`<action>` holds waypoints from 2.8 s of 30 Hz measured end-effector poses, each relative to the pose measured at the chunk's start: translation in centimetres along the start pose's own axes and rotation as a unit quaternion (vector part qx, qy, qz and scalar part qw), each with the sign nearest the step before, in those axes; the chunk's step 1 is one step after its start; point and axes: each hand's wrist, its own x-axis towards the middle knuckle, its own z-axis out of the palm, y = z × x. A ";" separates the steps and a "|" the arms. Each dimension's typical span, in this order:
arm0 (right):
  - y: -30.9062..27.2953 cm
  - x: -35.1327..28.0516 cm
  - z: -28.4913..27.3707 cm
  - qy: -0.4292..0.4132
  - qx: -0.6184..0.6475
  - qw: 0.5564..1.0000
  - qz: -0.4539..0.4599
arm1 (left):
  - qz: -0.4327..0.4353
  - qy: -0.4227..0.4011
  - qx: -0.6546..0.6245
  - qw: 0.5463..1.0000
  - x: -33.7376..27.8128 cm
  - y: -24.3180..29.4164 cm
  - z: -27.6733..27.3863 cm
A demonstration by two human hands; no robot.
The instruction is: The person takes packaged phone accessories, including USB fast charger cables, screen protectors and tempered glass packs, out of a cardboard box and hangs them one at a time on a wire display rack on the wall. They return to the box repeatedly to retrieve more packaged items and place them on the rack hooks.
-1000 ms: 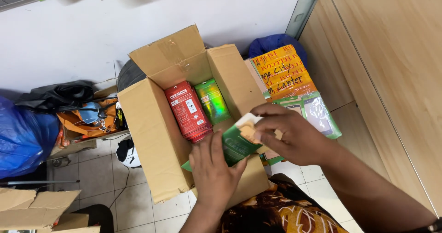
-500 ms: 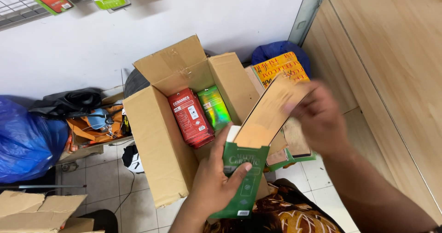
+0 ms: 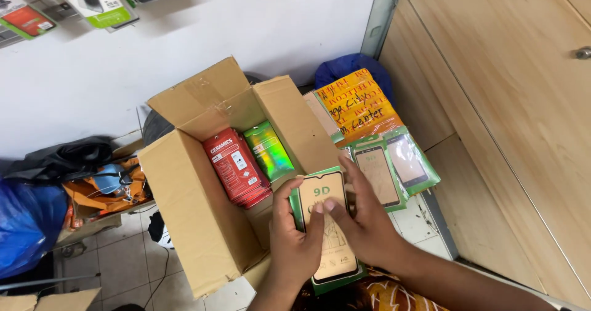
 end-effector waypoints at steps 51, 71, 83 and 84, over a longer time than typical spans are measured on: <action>33.0 29.2 -7.7 0.049 -0.333 0.909 0.246 | -0.129 -0.102 0.301 0.939 -3.4 -8.3 -3.5; 31.2 2.9 -22.2 0.197 -0.314 0.890 0.264 | -0.124 -0.128 0.371 0.912 -2.7 -6.6 -2.8; 22.1 5.6 -16.5 0.205 -0.461 0.820 0.269 | -0.109 -0.123 0.328 0.930 -2.8 -6.0 -3.3; 21.9 6.0 -16.0 0.215 -0.472 0.837 0.175 | -0.092 -0.126 0.327 0.932 -2.8 -6.2 -3.5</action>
